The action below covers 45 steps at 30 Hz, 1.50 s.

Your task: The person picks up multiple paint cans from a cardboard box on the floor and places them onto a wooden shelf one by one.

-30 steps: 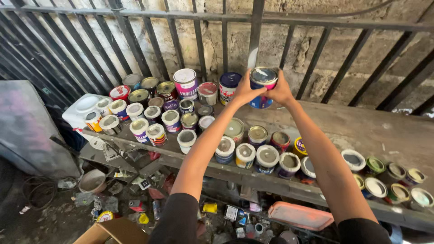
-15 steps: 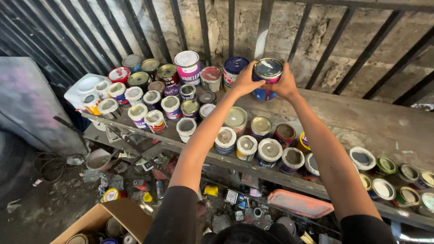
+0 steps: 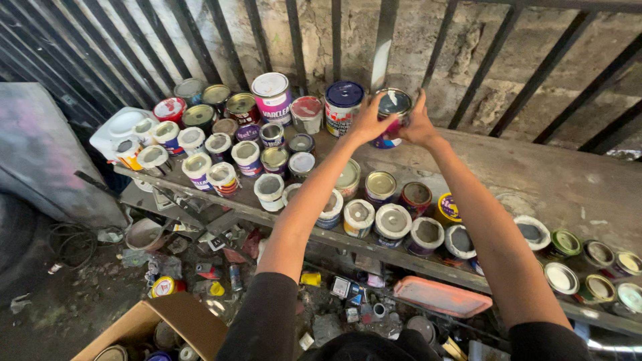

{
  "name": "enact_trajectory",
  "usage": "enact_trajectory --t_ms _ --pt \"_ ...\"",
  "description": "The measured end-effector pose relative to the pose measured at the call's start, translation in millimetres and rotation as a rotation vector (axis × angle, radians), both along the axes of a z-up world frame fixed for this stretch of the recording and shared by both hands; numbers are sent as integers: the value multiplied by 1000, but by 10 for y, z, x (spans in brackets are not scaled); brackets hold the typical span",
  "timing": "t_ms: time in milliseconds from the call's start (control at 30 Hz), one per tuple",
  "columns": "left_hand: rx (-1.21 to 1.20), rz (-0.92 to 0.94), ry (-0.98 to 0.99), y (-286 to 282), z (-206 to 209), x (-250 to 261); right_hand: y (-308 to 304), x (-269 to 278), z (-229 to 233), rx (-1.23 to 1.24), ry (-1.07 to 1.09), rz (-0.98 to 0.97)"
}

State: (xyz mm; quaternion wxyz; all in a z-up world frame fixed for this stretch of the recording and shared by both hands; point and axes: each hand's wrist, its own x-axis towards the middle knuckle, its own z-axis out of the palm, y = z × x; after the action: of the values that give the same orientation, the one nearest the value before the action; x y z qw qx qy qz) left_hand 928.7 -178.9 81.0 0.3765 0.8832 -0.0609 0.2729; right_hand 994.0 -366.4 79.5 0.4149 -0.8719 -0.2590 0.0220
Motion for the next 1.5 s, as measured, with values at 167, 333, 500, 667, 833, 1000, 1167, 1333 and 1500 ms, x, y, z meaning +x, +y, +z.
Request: enact_trajectory --t_ms 167,333,500,667,833,1000,1167,1333,1500 --pt "205 -39 101 75 58 61 -144 74 172 -4 -203 134" --pt "629 27 106 94 191 -14 -156 172 219 -167 -506 262" --pt "727 -12 58 135 155 3 -233 -188 512 -405 -592 95" --pt "722 -80 89 153 144 70 -270 -315 625 -354 -672 120" --pt "750 -166 -100 264 156 12 -235 -348 641 -358 -827 178" --pt "680 -141 19 122 342 -140 -175 -380 644 -407 -987 207" --pt "871 -169 92 173 329 76 -169 -379 608 -370 -1047 207" --pt "805 -253 -47 233 207 166 -189 -441 651 -377 -1058 263" --pt "860 -226 15 241 261 75 -204 -443 768 -255 -1019 310"
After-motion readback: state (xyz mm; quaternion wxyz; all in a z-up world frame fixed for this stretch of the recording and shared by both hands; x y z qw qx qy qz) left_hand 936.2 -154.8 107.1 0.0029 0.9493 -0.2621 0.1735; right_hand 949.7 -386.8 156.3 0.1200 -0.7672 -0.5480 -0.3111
